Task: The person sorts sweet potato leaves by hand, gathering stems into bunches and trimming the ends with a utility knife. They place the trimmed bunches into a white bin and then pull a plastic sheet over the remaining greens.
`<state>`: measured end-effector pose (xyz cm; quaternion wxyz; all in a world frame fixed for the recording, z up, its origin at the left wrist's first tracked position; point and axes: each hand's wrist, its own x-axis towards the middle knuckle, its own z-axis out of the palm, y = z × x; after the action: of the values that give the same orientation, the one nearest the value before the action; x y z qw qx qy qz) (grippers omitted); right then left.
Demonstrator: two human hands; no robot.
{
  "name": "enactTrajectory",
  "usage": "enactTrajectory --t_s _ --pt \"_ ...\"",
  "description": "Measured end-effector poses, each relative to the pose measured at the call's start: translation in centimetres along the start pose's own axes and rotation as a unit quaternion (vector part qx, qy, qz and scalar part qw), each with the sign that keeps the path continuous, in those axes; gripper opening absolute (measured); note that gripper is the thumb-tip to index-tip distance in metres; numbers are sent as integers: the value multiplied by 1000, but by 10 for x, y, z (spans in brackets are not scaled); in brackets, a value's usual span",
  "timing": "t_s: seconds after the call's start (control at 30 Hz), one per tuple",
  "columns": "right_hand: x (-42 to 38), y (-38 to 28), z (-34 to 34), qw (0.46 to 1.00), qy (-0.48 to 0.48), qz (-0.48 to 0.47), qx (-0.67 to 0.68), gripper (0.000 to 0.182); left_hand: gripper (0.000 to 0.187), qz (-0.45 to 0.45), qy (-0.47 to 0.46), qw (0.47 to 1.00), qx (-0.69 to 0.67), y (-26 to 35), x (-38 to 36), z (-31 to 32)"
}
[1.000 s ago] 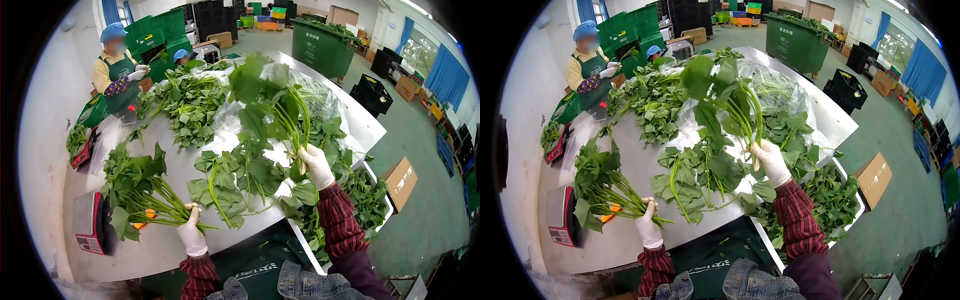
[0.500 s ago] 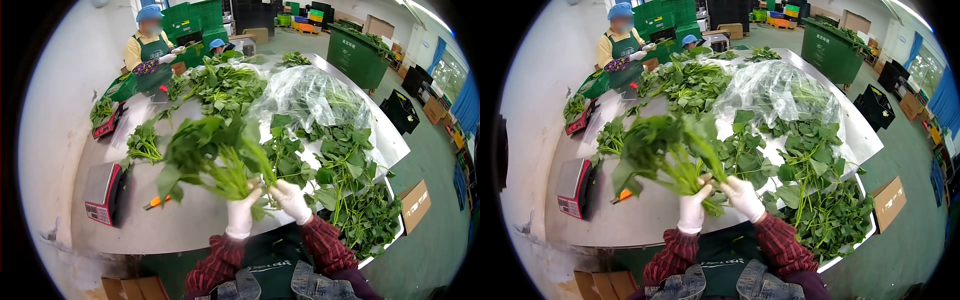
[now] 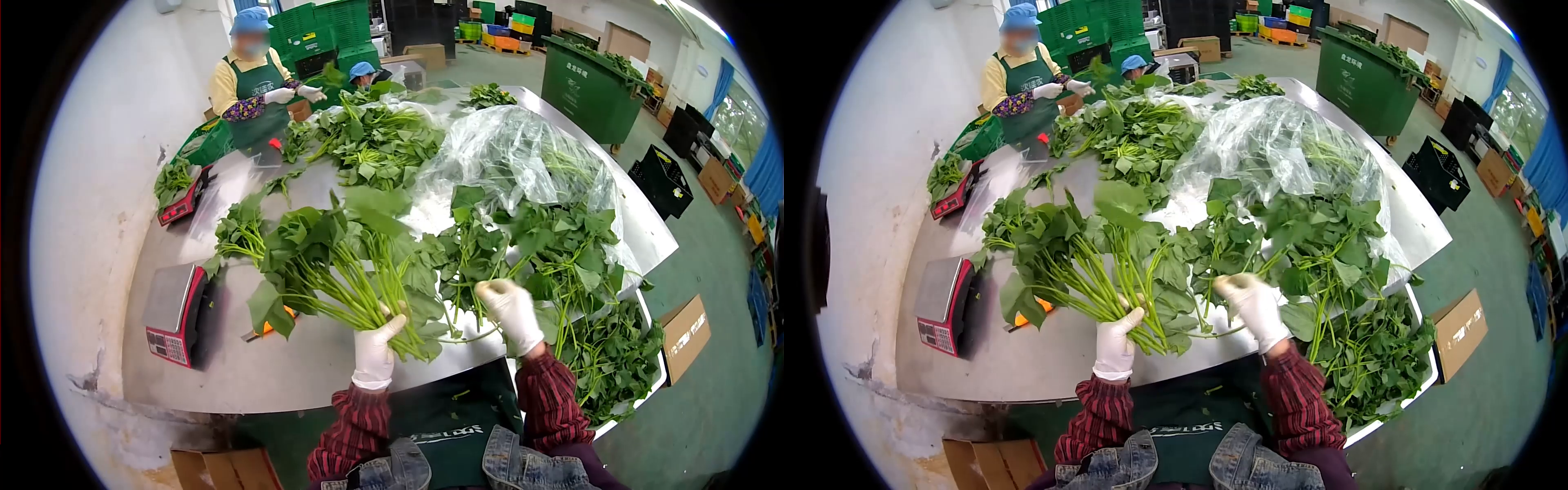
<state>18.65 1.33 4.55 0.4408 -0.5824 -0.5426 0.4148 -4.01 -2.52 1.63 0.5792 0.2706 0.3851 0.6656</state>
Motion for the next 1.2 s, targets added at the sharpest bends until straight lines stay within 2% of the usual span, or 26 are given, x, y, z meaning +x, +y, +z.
enactTrajectory --t_s 0.03,0.1,0.13,0.2,0.33,0.4,0.47,0.53,0.57,0.6,0.7,0.73,0.8,0.87,0.9,0.93,0.97,1.0,1.07,1.1,1.13,1.2 --pt "-11 -24 8 994 -89 57 33 38 26 6 -13 1000 4 -2 -2 3" --pt "-22 -34 32 985 -151 55 64 41 25 7 -47 999 16 -1 -5 11" --pt "-26 -36 45 987 -145 35 55 42 25 4 -52 998 18 -3 -6 12" --pt "-22 -16 65 987 -135 -79 -43 34 23 23 -73 996 50 -8 -7 11" --pt "-35 -25 69 988 -100 -117 -12 28 17 25 -80 996 37 -10 -8 4" --pt "-42 -21 68 987 -31 -148 51 25 20 12 -72 997 25 -4 -9 8" --pt "-45 -11 70 986 -7 -164 37 24 20 -18 -59 998 -18 0 -10 12" --pt "-46 -4 70 980 35 -20 194 24 20 -16 -64 997 -32 0 -13 16" --pt "-44 -3 68 974 47 22 219 23 21 6 -87 996 -21 -3 -15 17" --pt "-42 -4 65 974 48 19 220 23 22 27 -109 994 -10 -4 -16 20" --pt "-33 -2 56 957 7 92 276 23 23 27 -118 992 19 -5 -16 27" --pt "-19 18 55 957 7 91 277 23 23 25 -122 992 18 -6 -16 26" --pt "10 68 43 979 140 -92 112 25 24 15 -96 995 -31 -1 -20 23" --pt "22 49 6 986 95 108 81 24 21 19 -99 991 -90 10 -20 18" --pt "25 59 -7 974 126 18 -186 38 23 16 -93 993 -73 12 -19 14" --pt "25 57 -13 884 148 -75 -437 53 23 18 -91 993 -72 12 -19 12" --pt "27 55 -18 909 136 30 -393 61 23 21 -86 995 -43 11 -19 10" --pt "21 55 -20 893 157 -80 -413 55 23 23 -82 996 -16 10 -19 10" --pt "7 9 -11 974 78 -29 -209 44 23 29 -93 995 -15 6 -19 13" --pt "-2 -12 -4 995 1 19 -96 37 23 35 -101 994 -12 4 -20 15" --pt "-12 -33 3 995 -75 66 20 31 23 31 -104 994 -12 3 -21 16" --pt "-27 -70 12 983 -149 78 74 28 23 6 -103 995 -4 3 -22 19"
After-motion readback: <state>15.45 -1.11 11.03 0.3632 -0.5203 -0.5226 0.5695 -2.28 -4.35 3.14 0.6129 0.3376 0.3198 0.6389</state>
